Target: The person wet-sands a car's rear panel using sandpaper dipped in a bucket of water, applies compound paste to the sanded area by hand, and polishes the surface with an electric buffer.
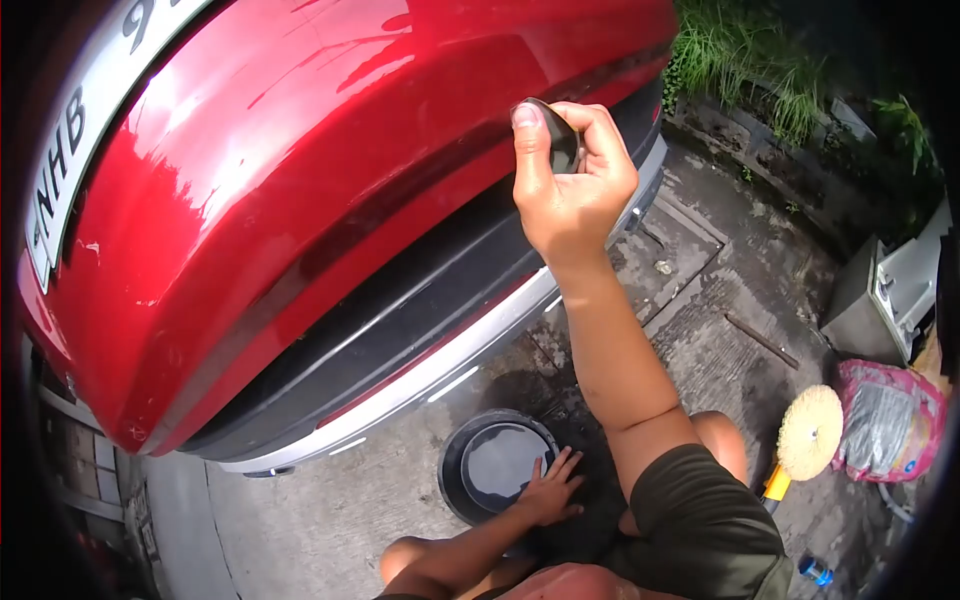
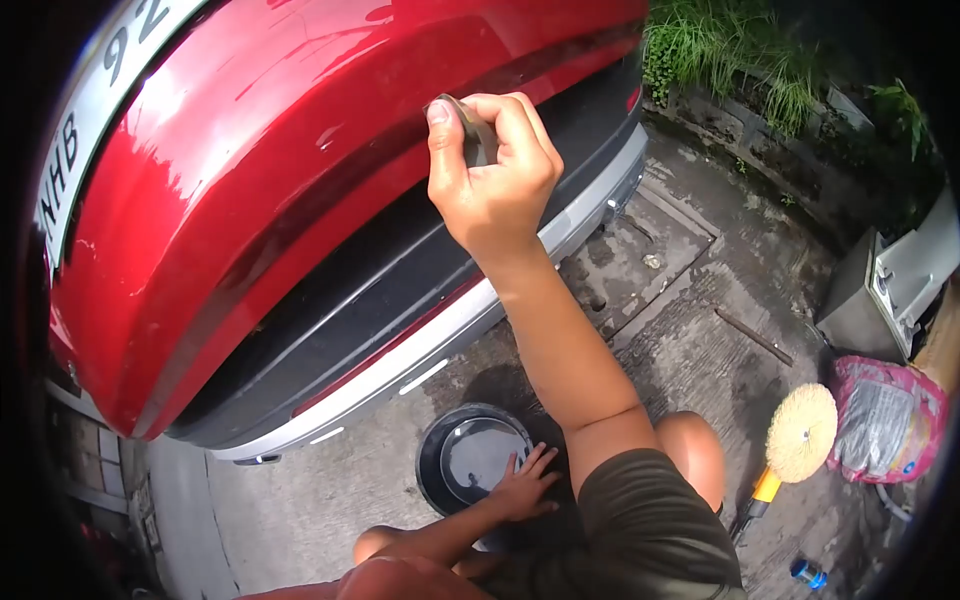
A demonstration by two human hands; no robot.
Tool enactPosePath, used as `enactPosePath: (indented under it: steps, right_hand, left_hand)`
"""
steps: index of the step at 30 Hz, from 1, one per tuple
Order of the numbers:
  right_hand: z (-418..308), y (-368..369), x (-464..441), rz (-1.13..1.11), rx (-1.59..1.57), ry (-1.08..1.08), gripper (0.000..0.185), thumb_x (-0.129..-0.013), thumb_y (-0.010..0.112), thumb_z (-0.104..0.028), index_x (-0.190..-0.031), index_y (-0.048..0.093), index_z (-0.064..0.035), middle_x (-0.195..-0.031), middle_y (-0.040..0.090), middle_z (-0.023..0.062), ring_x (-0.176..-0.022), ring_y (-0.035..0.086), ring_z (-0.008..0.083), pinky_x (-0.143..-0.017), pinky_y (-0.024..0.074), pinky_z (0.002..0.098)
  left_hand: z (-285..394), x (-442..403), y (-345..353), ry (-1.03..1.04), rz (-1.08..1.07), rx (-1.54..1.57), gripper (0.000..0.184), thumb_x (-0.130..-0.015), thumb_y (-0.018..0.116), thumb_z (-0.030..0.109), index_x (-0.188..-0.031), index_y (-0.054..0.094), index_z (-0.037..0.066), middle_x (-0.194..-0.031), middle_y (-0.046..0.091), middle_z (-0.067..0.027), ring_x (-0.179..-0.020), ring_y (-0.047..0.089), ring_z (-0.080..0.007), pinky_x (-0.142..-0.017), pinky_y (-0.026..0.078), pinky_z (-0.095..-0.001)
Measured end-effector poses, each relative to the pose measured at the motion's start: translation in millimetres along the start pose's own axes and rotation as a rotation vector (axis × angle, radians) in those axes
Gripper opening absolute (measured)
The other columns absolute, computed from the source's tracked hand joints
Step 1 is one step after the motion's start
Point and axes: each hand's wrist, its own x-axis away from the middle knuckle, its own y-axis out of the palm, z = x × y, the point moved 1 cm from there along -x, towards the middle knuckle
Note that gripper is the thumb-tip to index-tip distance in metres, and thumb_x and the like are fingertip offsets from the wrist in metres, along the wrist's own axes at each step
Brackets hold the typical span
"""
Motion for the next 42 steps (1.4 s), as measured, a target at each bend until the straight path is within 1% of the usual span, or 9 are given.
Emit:
enactPosePath:
  steps: [14,17,21,24,29,32,37,40,42]
  right_hand:
    - [3,-6,-5,-0.052,-0.011,0.059,0.018,-0.089,0.083,-0.008,-0.083,0.067,-0.0001,-0.072,0.063,0.0038,-0.062,0.055,0.0092,-0.057,0.0437,0.0256]
    - [19,-15,-22,0.071,-0.02,0.221,0.018,-0.087,0.084,-0.006,-0.082,0.067,-0.0011,-0.072,0.062,0.0054,-0.06,0.055,0.0113,-0.055,0.0438,0.0258]
    - [-23,2,0,-0.11,0.042,-0.026,0.018,-0.091,0.081,-0.005,-0.084,0.066,0.002,-0.075,0.065,0.004,-0.062,0.057,0.0085,-0.056,0.046,0.0262]
    - [13,-12,-14,0.047,-0.024,0.267,0.017,-0.092,0.08,-0.004,-0.085,0.066,0.0023,-0.076,0.065,0.0056,-0.062,0.058,0.0093,-0.056,0.0465,0.0261]
    - [-22,2,4,-0.102,0.033,-0.027,0.017,-0.088,0.082,-0.005,-0.085,0.066,-0.0013,-0.075,0.063,0.0081,-0.06,0.058,0.0171,-0.054,0.0453,0.0295]
    - [13,-11,-14,0.06,0.005,0.225,0.019,-0.091,0.081,-0.005,-0.083,0.064,0.0,-0.076,0.064,0.0058,-0.061,0.056,0.0113,-0.055,0.0457,0.0285]
    - [-27,9,11,-0.096,0.014,-0.061,0.02,-0.089,0.083,-0.007,-0.084,0.065,-0.0015,-0.075,0.063,0.0065,-0.059,0.058,0.0137,-0.054,0.0457,0.0272]
    - [2,1,6,0.074,-0.005,0.267,0.019,-0.09,0.083,-0.007,-0.085,0.065,-0.0012,-0.075,0.063,0.0066,-0.06,0.059,0.0136,-0.055,0.0459,0.0269]
    - [-37,17,18,-0.023,0.063,0.023,0.018,-0.089,0.083,-0.007,-0.086,0.065,-0.0024,-0.078,0.063,0.0078,-0.057,0.059,0.0171,-0.053,0.0472,0.0291]
  left_hand:
    - [0,1,-1,-0.002,-0.013,-0.007,0.071,-0.095,0.069,0.05,-0.151,0.052,0.009,-0.175,0.011,-0.0172,-0.164,-0.002,-0.0356,-0.121,0.018,-0.075]
    - [-1,2,1,0.014,0.002,-0.018,0.071,-0.096,0.068,0.05,-0.151,0.052,0.008,-0.175,0.011,-0.0172,-0.164,-0.003,-0.0356,-0.122,0.017,-0.0748]
    - [1,-2,0,-0.016,-0.034,-0.043,0.072,-0.095,0.068,0.053,-0.152,0.051,0.012,-0.175,0.013,-0.0154,-0.164,-0.001,-0.0364,-0.123,0.014,-0.0738]
    - [-1,1,3,-0.011,-0.015,-0.05,0.072,-0.095,0.068,0.054,-0.152,0.051,0.012,-0.175,0.013,-0.0153,-0.164,-0.001,-0.0364,-0.123,0.014,-0.0743]
    - [0,-2,3,-0.017,-0.023,-0.056,0.073,-0.096,0.067,0.055,-0.152,0.051,0.012,-0.175,0.013,-0.0152,-0.164,-0.002,-0.0361,-0.122,0.015,-0.0753]
    - [0,-2,0,-0.003,-0.023,-0.028,0.072,-0.096,0.067,0.052,-0.152,0.052,0.009,-0.176,0.011,-0.0167,-0.164,-0.003,-0.0355,-0.122,0.017,-0.0751]
    - [0,-2,2,0.012,-0.018,-0.044,0.073,-0.095,0.068,0.052,-0.152,0.051,0.009,-0.175,0.011,-0.0165,-0.164,-0.003,-0.036,-0.121,0.015,-0.0759]
    - [-1,-1,6,-0.002,0.0,-0.019,0.073,-0.095,0.068,0.051,-0.152,0.052,0.008,-0.176,0.01,-0.0175,-0.164,-0.005,-0.0357,-0.122,0.015,-0.0756]
    - [-1,-6,5,0.004,0.009,-0.013,0.073,-0.095,0.068,0.051,-0.152,0.051,0.007,-0.175,0.01,-0.018,-0.164,-0.005,-0.0357,-0.122,0.014,-0.0757]
